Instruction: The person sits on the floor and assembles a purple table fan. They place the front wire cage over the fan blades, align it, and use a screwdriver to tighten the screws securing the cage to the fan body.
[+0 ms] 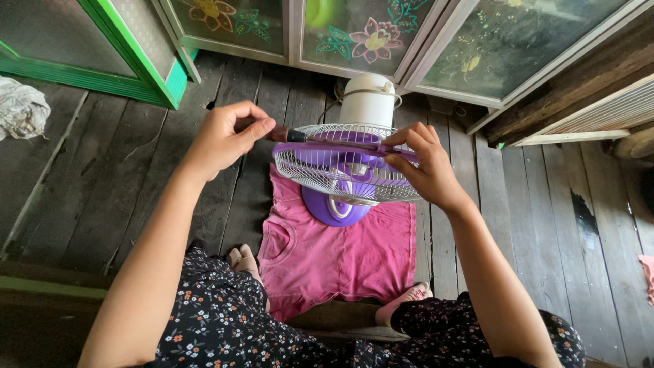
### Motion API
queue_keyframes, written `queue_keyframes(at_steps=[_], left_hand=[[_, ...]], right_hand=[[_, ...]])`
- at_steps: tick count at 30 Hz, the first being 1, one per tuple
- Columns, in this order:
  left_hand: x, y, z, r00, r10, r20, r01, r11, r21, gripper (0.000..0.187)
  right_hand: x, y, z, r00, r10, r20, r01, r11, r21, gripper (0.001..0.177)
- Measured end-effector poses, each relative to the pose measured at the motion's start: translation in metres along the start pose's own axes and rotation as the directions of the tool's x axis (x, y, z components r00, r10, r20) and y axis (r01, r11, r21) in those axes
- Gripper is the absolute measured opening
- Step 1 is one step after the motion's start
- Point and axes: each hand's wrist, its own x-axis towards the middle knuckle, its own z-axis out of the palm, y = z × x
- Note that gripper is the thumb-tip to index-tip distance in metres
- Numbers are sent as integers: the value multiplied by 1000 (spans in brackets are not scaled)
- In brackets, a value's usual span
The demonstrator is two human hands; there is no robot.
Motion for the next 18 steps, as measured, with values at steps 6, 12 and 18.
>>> queue_keyframes(at_steps=[6,12,18], left_hand=[[5,-9,0,972,-231,39,234,958,-165,23],[4,-11,2,996,-73,53,81,984,-161,19],[2,-6,1,999,-13,39,18,992,-124,17]], right_hand=[[2,-1,3,1000,-15,1,15,1000,-1,24],[1,-1,1,1000,-28,4,28,1000,10,23],[1,-1,1,1000,-25,3,25,1000,12,23]])
